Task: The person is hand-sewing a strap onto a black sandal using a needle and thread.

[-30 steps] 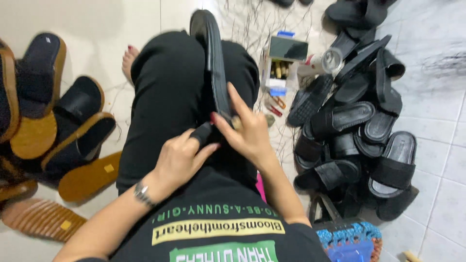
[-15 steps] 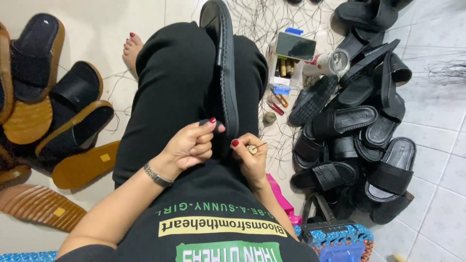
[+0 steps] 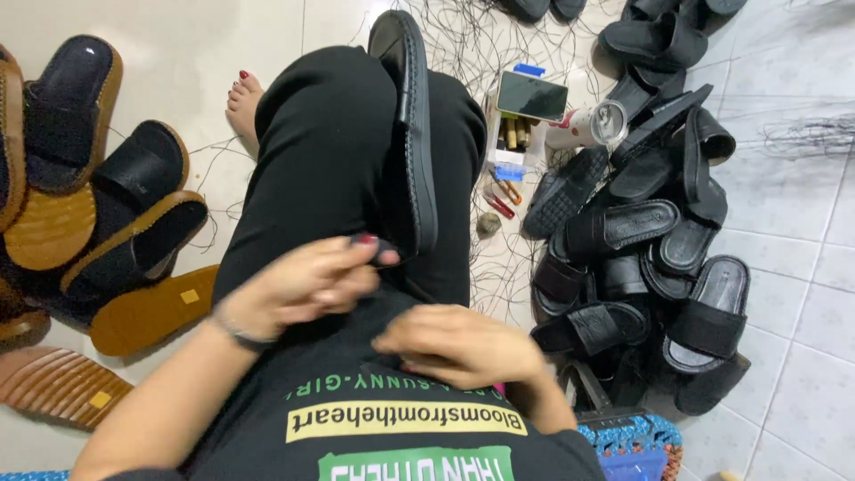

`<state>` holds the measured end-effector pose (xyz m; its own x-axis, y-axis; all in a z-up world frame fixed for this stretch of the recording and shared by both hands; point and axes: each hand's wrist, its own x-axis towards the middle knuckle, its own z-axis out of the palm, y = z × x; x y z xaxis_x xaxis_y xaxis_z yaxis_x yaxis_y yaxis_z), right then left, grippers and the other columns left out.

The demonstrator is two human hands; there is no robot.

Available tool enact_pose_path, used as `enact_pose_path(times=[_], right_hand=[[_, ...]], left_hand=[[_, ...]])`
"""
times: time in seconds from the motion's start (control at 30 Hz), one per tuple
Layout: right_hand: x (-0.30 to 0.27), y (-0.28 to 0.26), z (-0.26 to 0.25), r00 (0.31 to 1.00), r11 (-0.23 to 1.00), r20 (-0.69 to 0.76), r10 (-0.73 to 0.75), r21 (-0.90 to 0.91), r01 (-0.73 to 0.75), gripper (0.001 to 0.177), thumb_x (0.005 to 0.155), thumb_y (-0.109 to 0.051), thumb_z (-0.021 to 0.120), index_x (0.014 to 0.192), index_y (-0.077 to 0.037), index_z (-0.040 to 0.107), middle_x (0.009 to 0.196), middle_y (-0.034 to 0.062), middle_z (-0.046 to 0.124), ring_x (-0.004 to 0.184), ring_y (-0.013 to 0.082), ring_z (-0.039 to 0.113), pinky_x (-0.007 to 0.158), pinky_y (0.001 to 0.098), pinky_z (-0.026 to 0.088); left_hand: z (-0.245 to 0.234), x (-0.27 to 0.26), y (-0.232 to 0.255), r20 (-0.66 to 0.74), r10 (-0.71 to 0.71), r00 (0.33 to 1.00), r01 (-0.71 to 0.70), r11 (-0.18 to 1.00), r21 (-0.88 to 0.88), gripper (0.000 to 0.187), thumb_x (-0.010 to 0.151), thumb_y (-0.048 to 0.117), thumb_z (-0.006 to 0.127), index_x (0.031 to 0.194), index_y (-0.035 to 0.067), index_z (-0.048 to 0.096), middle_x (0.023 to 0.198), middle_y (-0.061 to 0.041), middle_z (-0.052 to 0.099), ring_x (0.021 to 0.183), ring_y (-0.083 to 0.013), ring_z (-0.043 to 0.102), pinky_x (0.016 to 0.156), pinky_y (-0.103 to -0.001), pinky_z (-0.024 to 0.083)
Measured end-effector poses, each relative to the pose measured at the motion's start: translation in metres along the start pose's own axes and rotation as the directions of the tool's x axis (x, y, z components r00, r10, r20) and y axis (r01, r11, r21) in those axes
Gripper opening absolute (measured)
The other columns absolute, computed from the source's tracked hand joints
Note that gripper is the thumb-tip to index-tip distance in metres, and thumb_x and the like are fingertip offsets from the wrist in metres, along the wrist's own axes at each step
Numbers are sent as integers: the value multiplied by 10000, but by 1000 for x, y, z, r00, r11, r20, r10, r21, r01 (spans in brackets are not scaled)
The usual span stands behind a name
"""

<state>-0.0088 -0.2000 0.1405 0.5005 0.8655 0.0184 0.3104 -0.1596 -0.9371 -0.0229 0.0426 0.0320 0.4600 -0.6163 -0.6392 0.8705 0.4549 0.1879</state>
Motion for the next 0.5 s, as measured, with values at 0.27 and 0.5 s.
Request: enact_pose_path(times=[0.27,0.5], right_hand=[[-47,46,-23,949,600,-116,292,-751,-276,581,1007,-132,592,1535,-276,397,867,7,543,638,194,560,437,367,383],[-36,39,-22,948,489,-145,283,-828,-273,564,969,-96,619,1484,-284,488,754,-24,458,570,176,504,416,376,377]], left_hand=[[-156,-90,63,27,967,254,842,-235,486,364,1182,318,768,1092,-35,763,1347,-227,629,1012,-388,677,806,-473,550],[7,-20,33,284,761,584,249,-501,829,716,745,733,782,758,17,798,1729,-95,117,1572,-446,185,1250,-628,169]])
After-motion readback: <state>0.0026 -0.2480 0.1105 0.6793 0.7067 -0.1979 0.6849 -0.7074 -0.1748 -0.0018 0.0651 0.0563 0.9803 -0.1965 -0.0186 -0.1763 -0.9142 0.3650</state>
